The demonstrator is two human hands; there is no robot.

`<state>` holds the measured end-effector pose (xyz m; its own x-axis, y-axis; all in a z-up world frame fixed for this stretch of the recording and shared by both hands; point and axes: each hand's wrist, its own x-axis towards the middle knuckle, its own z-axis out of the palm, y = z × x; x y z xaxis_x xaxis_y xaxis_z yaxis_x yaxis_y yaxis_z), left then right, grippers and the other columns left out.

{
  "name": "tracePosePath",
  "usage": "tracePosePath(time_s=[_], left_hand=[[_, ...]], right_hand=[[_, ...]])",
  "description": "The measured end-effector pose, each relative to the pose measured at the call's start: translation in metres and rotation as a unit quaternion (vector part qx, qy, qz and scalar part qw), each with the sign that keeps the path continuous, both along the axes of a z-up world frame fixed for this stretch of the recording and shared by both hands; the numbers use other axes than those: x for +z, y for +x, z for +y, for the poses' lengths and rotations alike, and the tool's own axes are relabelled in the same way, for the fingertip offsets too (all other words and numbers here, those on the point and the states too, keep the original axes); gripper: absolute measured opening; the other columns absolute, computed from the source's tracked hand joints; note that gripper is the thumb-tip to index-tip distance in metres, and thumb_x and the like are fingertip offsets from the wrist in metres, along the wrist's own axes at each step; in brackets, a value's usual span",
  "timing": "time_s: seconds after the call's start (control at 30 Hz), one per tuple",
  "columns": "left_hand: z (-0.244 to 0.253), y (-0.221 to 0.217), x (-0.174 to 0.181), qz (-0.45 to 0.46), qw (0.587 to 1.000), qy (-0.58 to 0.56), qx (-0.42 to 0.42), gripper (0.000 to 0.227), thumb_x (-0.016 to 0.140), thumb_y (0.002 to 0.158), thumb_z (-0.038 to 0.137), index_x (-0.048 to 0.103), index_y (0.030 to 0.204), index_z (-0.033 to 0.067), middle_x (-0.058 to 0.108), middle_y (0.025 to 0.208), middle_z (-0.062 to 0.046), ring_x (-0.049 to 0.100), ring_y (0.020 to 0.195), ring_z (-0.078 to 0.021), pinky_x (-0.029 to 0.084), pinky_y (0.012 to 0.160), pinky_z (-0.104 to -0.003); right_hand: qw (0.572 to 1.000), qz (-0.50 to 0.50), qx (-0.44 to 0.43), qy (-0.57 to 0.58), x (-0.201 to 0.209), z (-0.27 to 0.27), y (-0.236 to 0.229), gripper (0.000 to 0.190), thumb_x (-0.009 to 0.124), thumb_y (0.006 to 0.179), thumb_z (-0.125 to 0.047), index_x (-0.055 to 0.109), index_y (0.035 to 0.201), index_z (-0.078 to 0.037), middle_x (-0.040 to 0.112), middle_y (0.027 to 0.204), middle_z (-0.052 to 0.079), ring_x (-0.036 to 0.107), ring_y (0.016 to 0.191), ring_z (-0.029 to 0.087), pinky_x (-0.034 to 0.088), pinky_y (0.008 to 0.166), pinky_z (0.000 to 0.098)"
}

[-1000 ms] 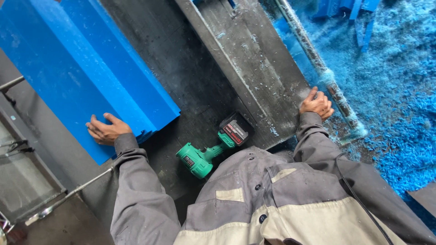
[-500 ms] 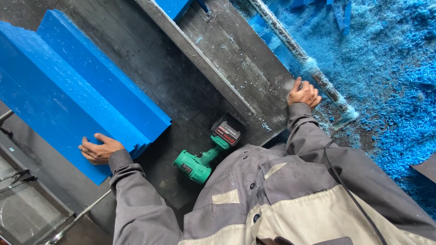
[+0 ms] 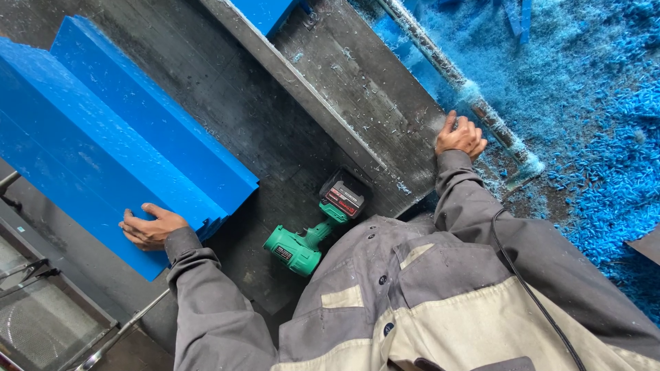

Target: The person repeatedly picks up blue rectangular plastic panels from a metal workbench and stacks them into a growing pile. A green cordless drill is visible on the bench but is not used during the clip.

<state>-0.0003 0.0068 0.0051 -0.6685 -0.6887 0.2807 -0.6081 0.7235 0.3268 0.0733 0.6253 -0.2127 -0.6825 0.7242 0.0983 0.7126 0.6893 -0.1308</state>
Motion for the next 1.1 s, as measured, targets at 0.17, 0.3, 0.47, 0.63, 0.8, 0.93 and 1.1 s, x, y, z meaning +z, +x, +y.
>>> tracePosePath(time_s=[0.17, 0.3, 0.47, 0.63, 0.8, 0.93, 1.1], left_hand=[[-0.007, 0.001, -0.004, -0.015, 1.000, 0.004, -0.001, 0.032, 0.051, 0.114, 0.027, 0.047, 0.140, 0.0091, 0.045, 0.148, -0.024, 0.028, 0.144, -0.0458, 0.025, 0.117, -0.067], [-0.010, 0.002, -0.007, -0.010, 1.000, -0.014, -0.001, 0.032, 0.052, 0.112, 0.026, 0.048, 0.139, 0.0092, 0.049, 0.145, -0.024, 0.031, 0.142, -0.0480, 0.027, 0.116, -0.068], [-0.015, 0.003, -0.009, -0.024, 1.000, -0.009, 0.007, 0.032, 0.050, 0.112, 0.031, 0.047, 0.139, 0.0148, 0.050, 0.146, -0.020, 0.032, 0.142, -0.0447, 0.028, 0.115, -0.065], [-0.031, 0.002, -0.024, -0.023, 0.999, -0.019, 0.027, 0.034, 0.051, 0.112, 0.034, 0.048, 0.140, 0.0165, 0.048, 0.149, -0.019, 0.033, 0.144, -0.0437, 0.028, 0.115, -0.065], [-0.023, 0.003, -0.021, 0.006, 1.000, -0.017, 0.012, 0.033, 0.053, 0.112, 0.029, 0.049, 0.140, 0.0110, 0.047, 0.149, -0.023, 0.031, 0.144, -0.0469, 0.027, 0.115, -0.070], [-0.023, 0.002, -0.024, 0.023, 0.999, -0.029, 0.019, 0.033, 0.052, 0.112, 0.029, 0.049, 0.140, 0.0116, 0.049, 0.147, -0.021, 0.031, 0.144, -0.0455, 0.026, 0.115, -0.069], [-0.028, 0.003, -0.031, 0.013, 0.998, -0.051, 0.023, 0.034, 0.056, 0.110, 0.033, 0.050, 0.138, 0.0143, 0.051, 0.145, -0.020, 0.035, 0.142, -0.0451, 0.028, 0.113, -0.069]], right_hand=[[1.000, -0.007, -0.002, -0.009, 0.002, 0.000, 0.000, 0.060, 0.038, 0.113, -0.063, 0.069, 0.090, -0.017, 0.073, 0.085, 0.008, 0.069, 0.086, 0.032, 0.047, 0.079, 0.0488], [1.000, 0.005, 0.002, -0.006, 0.003, 0.000, 0.001, 0.057, 0.041, 0.113, -0.061, 0.069, 0.089, -0.017, 0.073, 0.084, 0.009, 0.069, 0.085, 0.033, 0.046, 0.078, 0.0491], [1.000, 0.016, 0.008, -0.001, -0.001, 0.001, 0.004, 0.057, 0.043, 0.113, -0.060, 0.069, 0.088, -0.017, 0.073, 0.083, 0.009, 0.069, 0.084, 0.033, 0.047, 0.077, 0.0492], [1.000, 0.022, 0.011, 0.001, -0.004, 0.001, 0.003, 0.053, 0.046, 0.113, -0.059, 0.069, 0.089, -0.018, 0.071, 0.083, 0.010, 0.068, 0.085, 0.034, 0.046, 0.078, 0.0498], [0.998, 0.054, 0.018, 0.021, 0.004, -0.002, 0.003, 0.051, 0.051, 0.112, -0.055, 0.069, 0.085, -0.016, 0.071, 0.079, 0.010, 0.067, 0.080, 0.035, 0.047, 0.075, 0.0505], [0.997, 0.065, 0.025, 0.029, 0.000, -0.001, 0.003, 0.048, 0.054, 0.111, -0.055, 0.070, 0.085, -0.018, 0.071, 0.079, 0.008, 0.068, 0.080, 0.033, 0.048, 0.074, 0.0495], [0.997, 0.072, 0.021, 0.020, 0.003, -0.002, 0.002, 0.049, 0.054, 0.111, -0.053, 0.070, 0.084, -0.015, 0.071, 0.077, 0.010, 0.068, 0.078, 0.035, 0.049, 0.075, 0.0502]])
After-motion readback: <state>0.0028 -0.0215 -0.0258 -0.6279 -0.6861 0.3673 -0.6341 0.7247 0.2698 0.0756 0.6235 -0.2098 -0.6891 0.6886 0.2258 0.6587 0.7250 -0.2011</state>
